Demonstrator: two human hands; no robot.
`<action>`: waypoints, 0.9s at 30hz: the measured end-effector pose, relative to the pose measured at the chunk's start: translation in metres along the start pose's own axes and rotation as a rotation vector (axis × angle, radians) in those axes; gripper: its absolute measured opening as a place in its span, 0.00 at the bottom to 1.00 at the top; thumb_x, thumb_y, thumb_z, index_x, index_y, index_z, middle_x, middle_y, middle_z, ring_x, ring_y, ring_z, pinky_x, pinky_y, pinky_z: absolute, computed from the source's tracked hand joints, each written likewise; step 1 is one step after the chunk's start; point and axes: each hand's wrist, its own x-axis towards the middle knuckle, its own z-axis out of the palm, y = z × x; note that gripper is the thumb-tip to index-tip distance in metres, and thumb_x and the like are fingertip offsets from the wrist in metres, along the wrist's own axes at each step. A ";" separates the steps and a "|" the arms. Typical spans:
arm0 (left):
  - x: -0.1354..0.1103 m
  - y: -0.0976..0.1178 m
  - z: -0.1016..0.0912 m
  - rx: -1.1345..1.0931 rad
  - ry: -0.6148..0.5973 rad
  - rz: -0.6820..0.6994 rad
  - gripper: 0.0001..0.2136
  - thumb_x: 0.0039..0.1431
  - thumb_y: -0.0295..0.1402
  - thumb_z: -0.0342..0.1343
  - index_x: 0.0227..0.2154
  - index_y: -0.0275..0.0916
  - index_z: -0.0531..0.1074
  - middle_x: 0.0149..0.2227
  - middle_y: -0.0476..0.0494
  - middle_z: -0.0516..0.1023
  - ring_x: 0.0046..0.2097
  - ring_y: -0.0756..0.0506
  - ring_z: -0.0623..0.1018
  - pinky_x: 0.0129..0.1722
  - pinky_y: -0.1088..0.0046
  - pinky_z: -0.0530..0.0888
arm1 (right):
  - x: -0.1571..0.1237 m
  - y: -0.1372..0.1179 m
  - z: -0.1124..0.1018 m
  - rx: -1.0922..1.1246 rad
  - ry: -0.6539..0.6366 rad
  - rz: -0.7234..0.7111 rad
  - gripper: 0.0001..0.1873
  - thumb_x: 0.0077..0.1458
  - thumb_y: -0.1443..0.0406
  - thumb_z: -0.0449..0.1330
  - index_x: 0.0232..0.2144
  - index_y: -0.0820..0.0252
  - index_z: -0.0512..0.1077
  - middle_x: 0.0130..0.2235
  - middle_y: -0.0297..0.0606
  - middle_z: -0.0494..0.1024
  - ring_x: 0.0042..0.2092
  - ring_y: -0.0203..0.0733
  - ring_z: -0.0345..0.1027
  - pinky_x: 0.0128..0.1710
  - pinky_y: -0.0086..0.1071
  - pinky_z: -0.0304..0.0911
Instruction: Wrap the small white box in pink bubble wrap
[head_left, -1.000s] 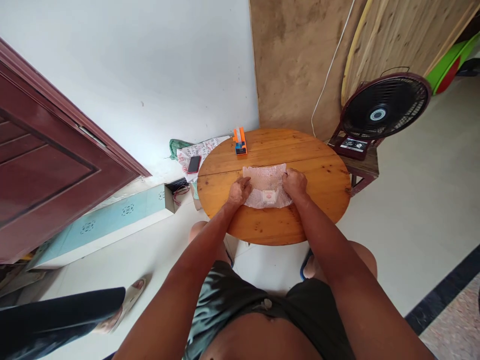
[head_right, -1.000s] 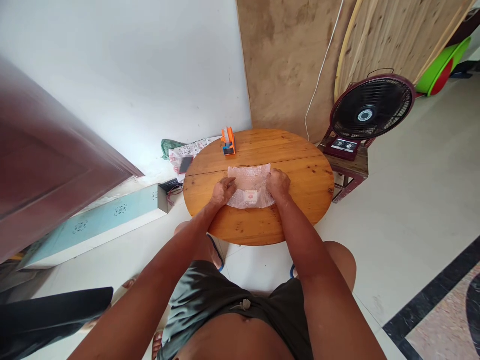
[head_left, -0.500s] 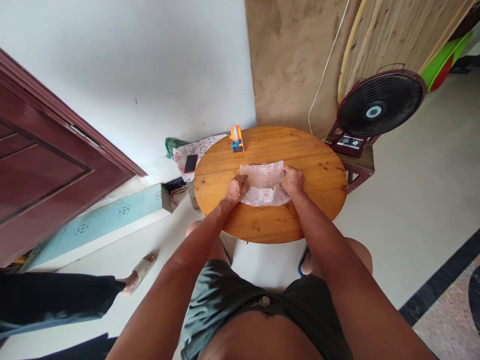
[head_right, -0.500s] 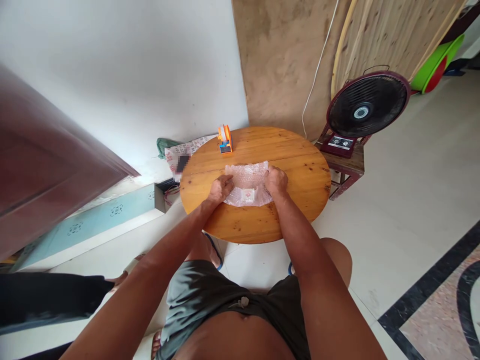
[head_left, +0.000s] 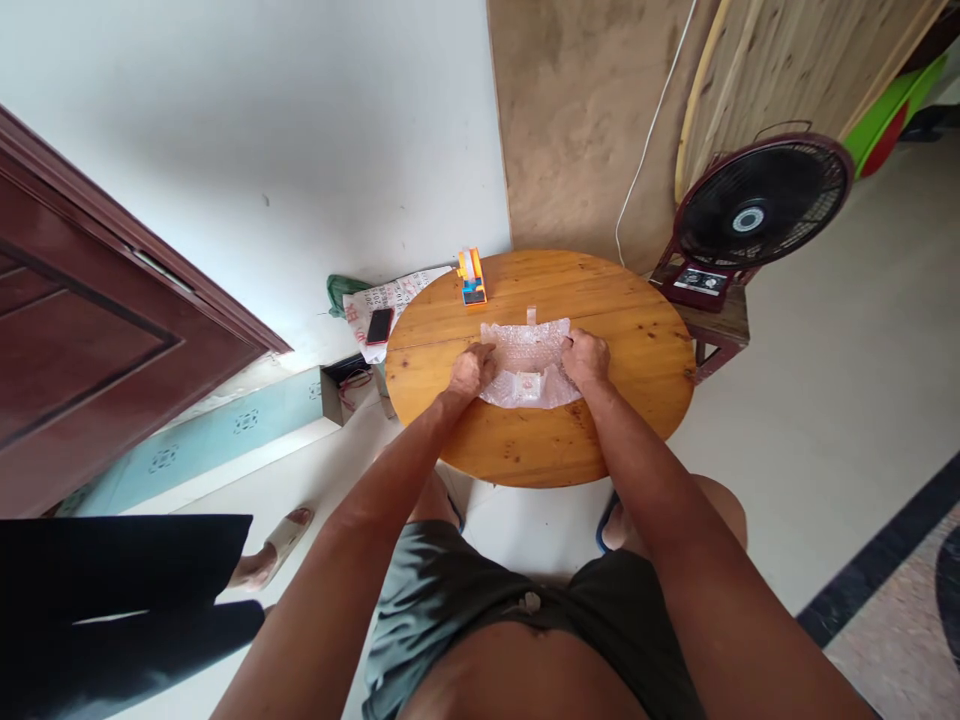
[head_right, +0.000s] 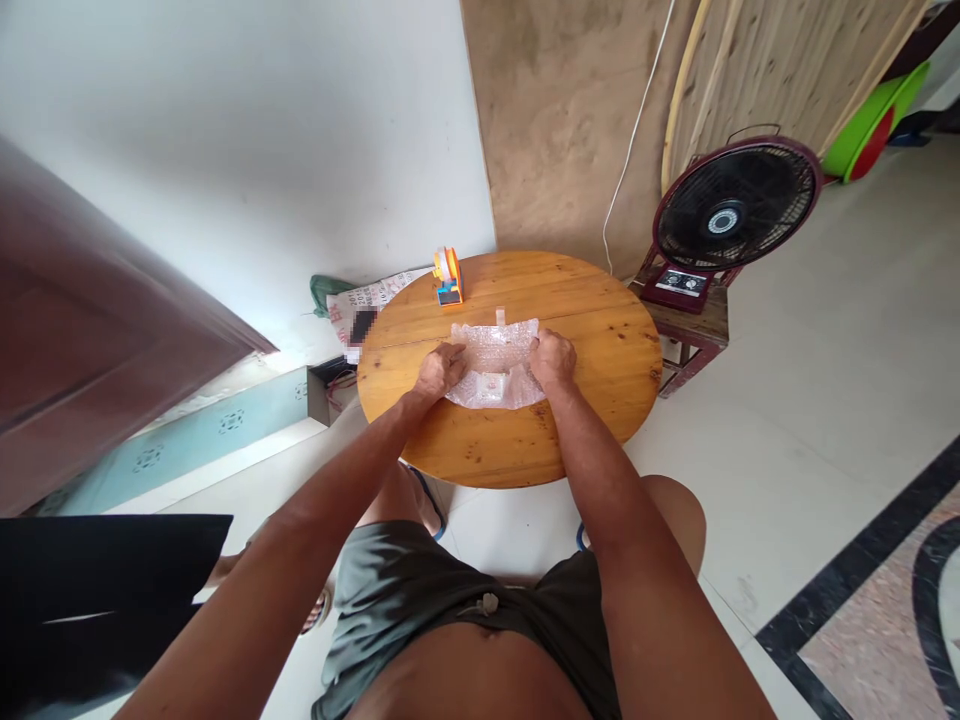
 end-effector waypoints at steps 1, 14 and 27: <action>0.001 -0.002 0.001 -0.001 0.002 0.002 0.18 0.55 0.28 0.55 0.49 0.37 0.75 0.46 0.39 0.78 0.46 0.41 0.78 0.51 0.65 0.75 | 0.000 0.000 0.000 0.004 -0.001 0.003 0.17 0.63 0.60 0.51 0.41 0.61 0.77 0.41 0.48 0.80 0.41 0.48 0.71 0.40 0.34 0.60; -0.007 -0.004 0.005 0.011 0.030 0.007 0.19 0.56 0.31 0.58 0.51 0.35 0.73 0.49 0.37 0.76 0.47 0.40 0.78 0.52 0.63 0.75 | -0.002 0.000 -0.001 -0.004 0.011 -0.008 0.15 0.61 0.62 0.52 0.40 0.62 0.77 0.41 0.48 0.80 0.41 0.47 0.71 0.41 0.34 0.60; -0.018 -0.005 0.004 -0.134 0.171 -0.006 0.15 0.54 0.32 0.57 0.45 0.35 0.75 0.52 0.37 0.70 0.35 0.50 0.75 0.42 0.71 0.77 | 0.000 0.001 0.004 0.036 0.016 -0.020 0.16 0.61 0.64 0.52 0.44 0.62 0.77 0.43 0.48 0.80 0.44 0.47 0.71 0.45 0.35 0.61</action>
